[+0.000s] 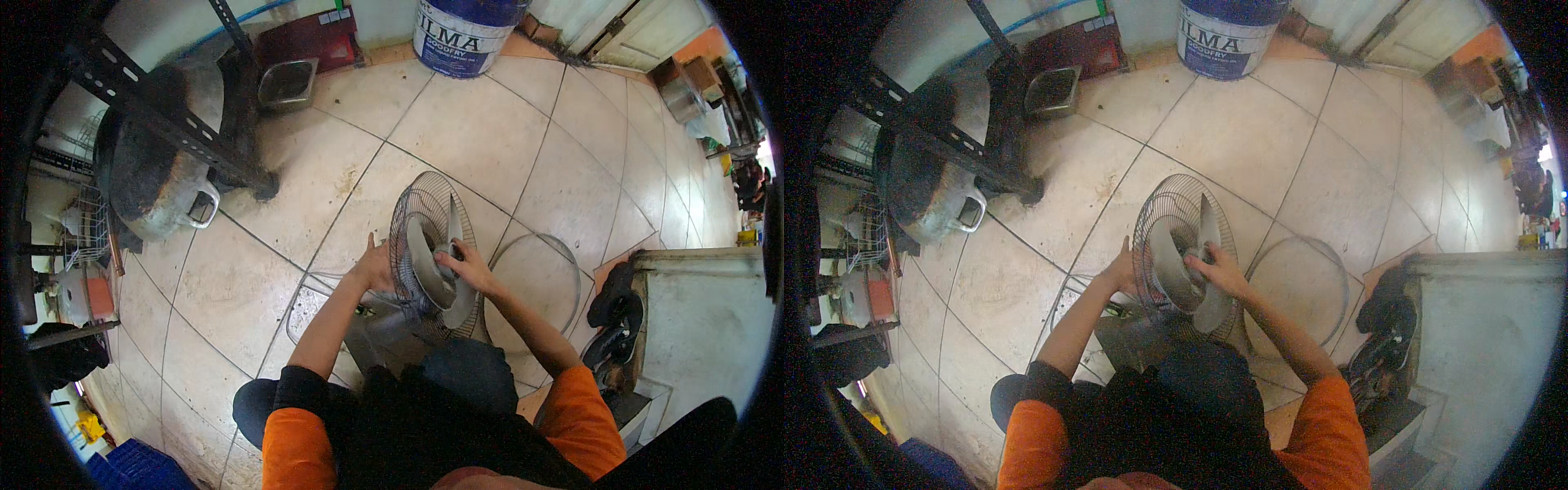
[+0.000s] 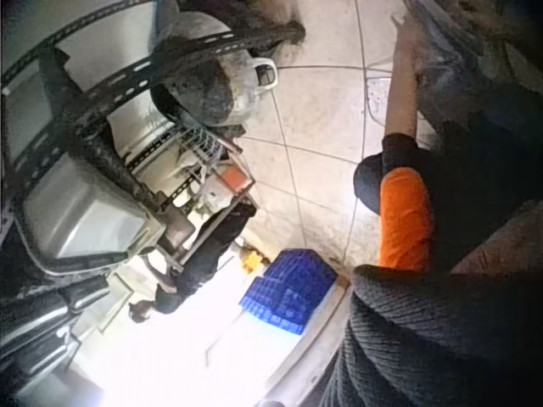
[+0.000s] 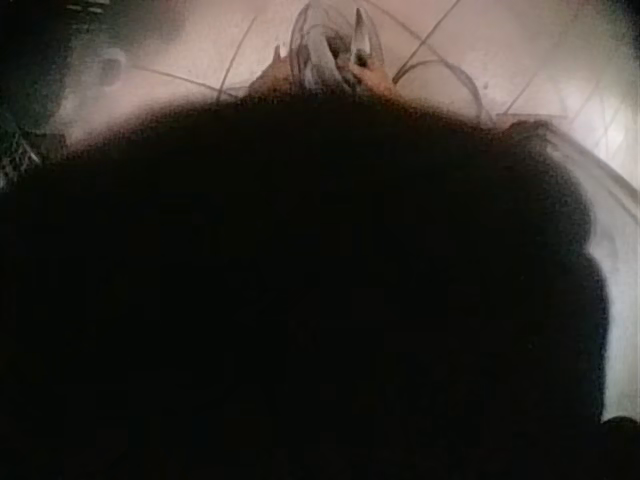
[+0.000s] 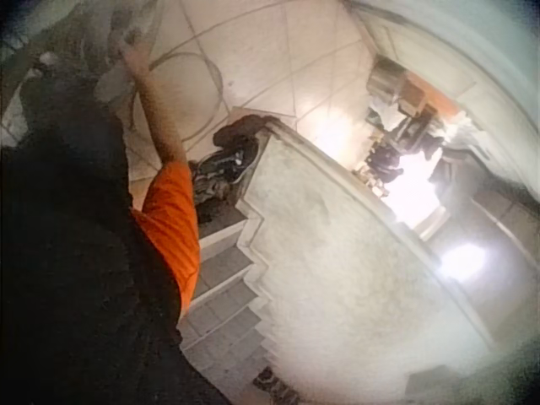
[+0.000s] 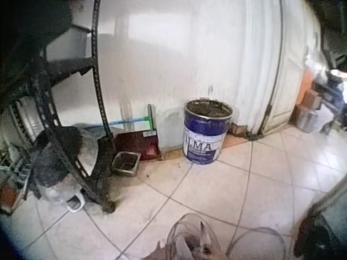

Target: The person disassembles a desk fan by removing the front grill and the fan blades, then separates the motor housing from the stand.

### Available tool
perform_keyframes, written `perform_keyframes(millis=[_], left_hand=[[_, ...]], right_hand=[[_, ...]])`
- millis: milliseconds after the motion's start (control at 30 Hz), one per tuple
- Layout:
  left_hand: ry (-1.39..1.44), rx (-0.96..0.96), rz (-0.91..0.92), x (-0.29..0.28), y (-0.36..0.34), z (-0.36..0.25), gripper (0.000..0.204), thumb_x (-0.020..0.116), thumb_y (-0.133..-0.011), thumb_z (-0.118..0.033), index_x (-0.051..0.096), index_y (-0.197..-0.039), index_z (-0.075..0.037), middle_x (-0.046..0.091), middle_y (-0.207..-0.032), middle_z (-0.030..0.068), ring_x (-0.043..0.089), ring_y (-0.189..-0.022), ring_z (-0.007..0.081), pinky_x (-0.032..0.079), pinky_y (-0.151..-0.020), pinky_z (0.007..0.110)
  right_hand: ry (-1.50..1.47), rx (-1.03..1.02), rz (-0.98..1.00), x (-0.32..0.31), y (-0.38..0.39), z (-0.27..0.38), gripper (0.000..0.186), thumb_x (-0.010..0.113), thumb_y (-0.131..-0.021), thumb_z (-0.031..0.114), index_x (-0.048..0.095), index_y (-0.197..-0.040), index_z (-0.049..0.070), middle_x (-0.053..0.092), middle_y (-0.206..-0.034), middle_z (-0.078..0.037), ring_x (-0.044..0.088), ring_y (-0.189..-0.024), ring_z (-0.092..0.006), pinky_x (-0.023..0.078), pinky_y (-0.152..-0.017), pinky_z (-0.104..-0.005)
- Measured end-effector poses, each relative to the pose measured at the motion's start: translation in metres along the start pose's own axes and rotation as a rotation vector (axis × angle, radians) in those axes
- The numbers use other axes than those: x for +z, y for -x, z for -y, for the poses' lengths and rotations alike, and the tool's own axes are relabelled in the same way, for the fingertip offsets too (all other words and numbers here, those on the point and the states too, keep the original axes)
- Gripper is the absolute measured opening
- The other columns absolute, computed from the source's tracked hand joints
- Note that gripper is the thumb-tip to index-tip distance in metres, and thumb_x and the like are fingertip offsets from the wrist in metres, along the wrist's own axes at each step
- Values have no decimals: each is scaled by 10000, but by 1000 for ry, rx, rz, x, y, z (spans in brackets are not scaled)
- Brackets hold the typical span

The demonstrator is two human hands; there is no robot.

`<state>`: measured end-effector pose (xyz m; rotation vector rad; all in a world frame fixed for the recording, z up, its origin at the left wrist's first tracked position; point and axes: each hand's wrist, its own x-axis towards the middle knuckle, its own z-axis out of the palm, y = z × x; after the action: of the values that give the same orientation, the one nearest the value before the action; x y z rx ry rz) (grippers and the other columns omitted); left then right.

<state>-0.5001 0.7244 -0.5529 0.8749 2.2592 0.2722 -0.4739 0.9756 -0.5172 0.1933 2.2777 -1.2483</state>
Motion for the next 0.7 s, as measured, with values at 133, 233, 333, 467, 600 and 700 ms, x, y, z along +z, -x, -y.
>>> perform_keyframes(millis=[133,233,333,467,600,700], left_hand=[[241,22,19,-3,-4,6,1063,723,-650,-576,238,-1508,-179,313,-1536,119,298,-1410,335,105,-1103,688],[273,19,-27,-17,4,-5,1139,822,-601,-431,187,-1518,-204,315,-1536,114,306,-1405,343,140,-1109,673],[375,12,-43,-18,-3,-13,1232,840,-552,-489,150,-1528,-190,274,-1549,140,294,-1410,339,129,-1114,670],[107,77,-45,-5,-10,-9,1292,830,-557,-531,88,-1534,-126,224,-1558,175,255,-1426,339,122,-1113,669],[-43,41,-102,6,-9,-8,1301,852,-509,-471,121,-1531,-130,184,-1573,137,202,-1448,307,74,-1122,672],[-28,9,-209,3,-1,-30,1271,846,-510,-458,155,-1529,-140,159,-1583,116,158,-1459,294,36,-1107,701]], right_hand=[[168,-226,-3,-3,1,-12,883,737,-680,597,534,-1229,-64,625,-1145,-232,606,-1063,-350,445,-931,-428],[509,-549,181,-21,4,4,859,778,-596,574,546,-1191,-1,619,-1118,-177,580,-1077,-329,398,-965,-442],[718,-732,242,-37,7,18,800,812,-550,514,549,-1155,62,606,-1096,-133,557,-1084,-299,363,-975,-442],[879,-756,154,-43,17,7,908,849,-528,474,500,-1269,83,535,-1252,-153,498,-1203,-332,314,-1068,-452],[401,-375,-108,-29,56,3,1013,840,-603,490,355,-1414,127,445,-1342,-239,440,-1258,-424,296,-1112,-484],[27,-192,-167,1,61,-14,1006,805,-679,502,274,-1462,163,420,-1358,-289,419,-1274,-452,335,-1081,-500]])
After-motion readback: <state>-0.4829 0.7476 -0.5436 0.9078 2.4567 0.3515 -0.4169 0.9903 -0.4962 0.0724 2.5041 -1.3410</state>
